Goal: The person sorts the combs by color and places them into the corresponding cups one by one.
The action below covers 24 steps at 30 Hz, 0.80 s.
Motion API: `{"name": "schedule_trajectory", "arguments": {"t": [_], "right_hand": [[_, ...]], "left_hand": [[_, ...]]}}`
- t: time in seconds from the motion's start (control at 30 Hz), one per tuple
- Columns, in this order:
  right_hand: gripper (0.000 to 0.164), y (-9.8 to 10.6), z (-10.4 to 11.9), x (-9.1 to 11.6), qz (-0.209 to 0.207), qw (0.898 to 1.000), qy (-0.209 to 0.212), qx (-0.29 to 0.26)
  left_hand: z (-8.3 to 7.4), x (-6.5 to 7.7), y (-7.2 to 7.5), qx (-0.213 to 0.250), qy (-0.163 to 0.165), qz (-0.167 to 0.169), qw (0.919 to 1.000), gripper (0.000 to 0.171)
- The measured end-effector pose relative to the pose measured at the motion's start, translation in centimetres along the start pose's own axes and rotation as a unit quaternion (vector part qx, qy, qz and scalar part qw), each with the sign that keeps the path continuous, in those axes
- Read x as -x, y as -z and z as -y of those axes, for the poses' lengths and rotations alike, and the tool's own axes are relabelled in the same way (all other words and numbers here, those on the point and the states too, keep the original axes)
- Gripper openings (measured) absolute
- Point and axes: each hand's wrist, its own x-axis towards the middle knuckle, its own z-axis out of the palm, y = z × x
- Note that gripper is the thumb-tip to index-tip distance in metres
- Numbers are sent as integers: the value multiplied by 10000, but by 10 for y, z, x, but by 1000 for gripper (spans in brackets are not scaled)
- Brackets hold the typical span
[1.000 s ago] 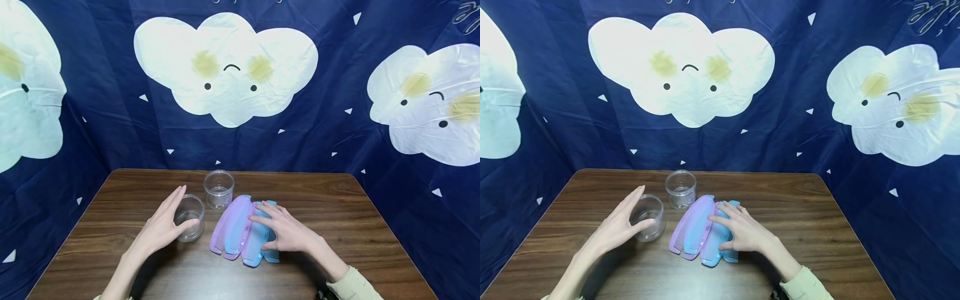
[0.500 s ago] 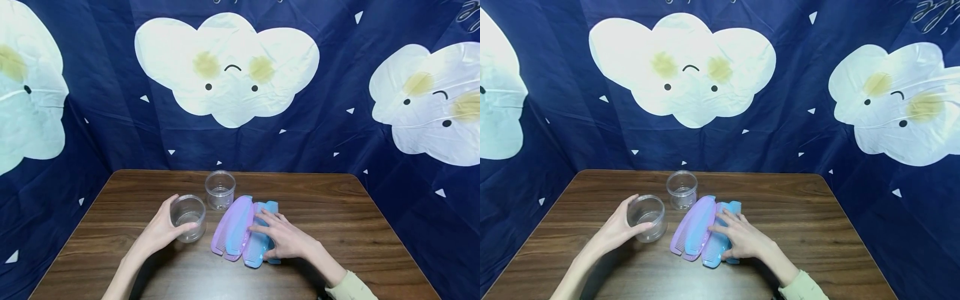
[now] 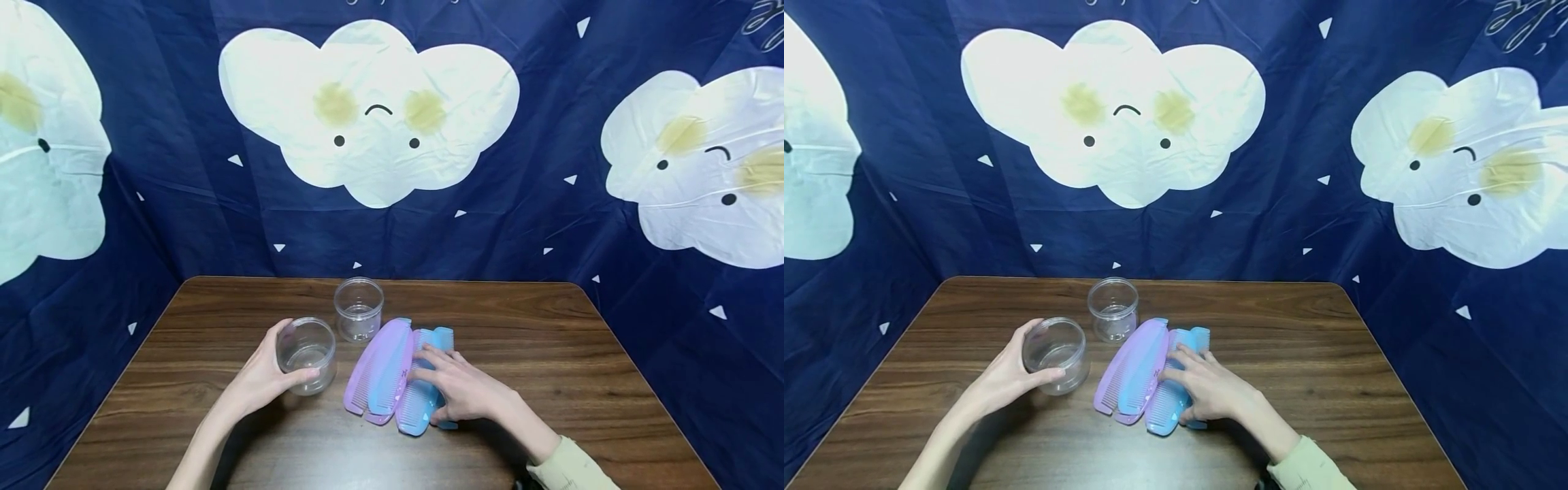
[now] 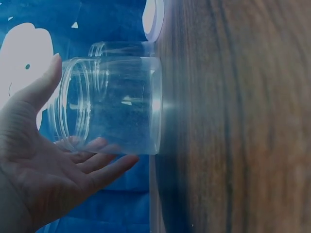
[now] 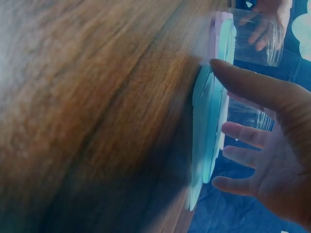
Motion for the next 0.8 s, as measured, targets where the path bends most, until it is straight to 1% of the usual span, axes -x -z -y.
{"name": "schedule_trajectory", "arguments": {"t": [0.13, 0.3, 0.43, 0.6, 0.8], "right_hand": [[72, 1, 1, -2, 21, 10000, -10, 56], [74, 1, 3, -4, -30, 9997, 91, 213], [76, 1, 6, -6, 20, 9998, 136, 175], [71, 2, 9, -7, 160, 9998, 98, 62], [72, 1, 8, -7, 115, 9995, 134, 247]], "left_hand": [[-2, 0, -2, 34, -66, -10, 10000, 107], [-4, 0, -4, 48, -139, -45, 9999, 106], [-5, 1, -6, 59, -131, -11, 9999, 107], [-5, 0, -8, 90, -162, 22, 9998, 107], [-5, -2, -10, 94, -168, 21, 9998, 108]]}}
